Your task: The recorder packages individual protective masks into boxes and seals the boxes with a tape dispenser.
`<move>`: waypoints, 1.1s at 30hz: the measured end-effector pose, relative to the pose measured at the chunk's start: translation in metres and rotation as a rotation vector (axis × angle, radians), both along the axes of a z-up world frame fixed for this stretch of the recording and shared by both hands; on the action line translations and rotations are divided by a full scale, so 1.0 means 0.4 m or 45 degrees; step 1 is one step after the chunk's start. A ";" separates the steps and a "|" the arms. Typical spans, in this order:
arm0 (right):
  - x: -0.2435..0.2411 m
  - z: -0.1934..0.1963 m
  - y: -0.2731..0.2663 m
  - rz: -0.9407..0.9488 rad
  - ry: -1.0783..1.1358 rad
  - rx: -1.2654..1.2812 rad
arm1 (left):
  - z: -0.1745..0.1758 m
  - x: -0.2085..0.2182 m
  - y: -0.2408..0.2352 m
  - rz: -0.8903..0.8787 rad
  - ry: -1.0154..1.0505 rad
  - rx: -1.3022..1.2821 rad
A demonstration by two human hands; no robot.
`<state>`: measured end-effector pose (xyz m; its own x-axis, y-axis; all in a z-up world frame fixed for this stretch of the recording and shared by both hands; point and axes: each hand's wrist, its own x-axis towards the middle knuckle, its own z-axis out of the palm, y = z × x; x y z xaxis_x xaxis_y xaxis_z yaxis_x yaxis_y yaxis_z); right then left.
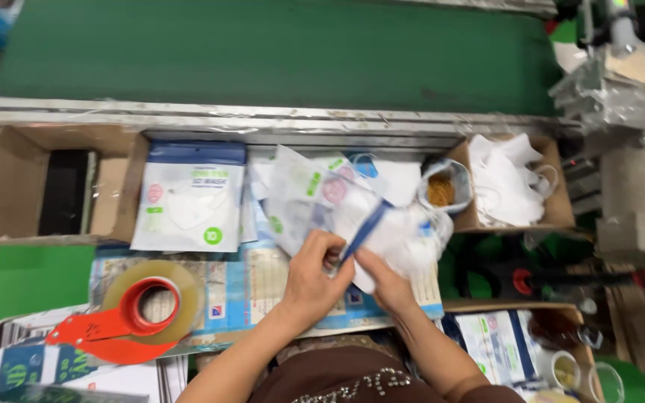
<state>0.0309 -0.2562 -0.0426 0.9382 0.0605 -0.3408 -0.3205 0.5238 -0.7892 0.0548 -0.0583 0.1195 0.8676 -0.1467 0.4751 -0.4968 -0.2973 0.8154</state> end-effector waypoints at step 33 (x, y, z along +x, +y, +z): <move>-0.023 0.313 0.055 0.814 -1.127 -1.028 | 0.012 -0.006 0.097 -0.742 0.435 0.143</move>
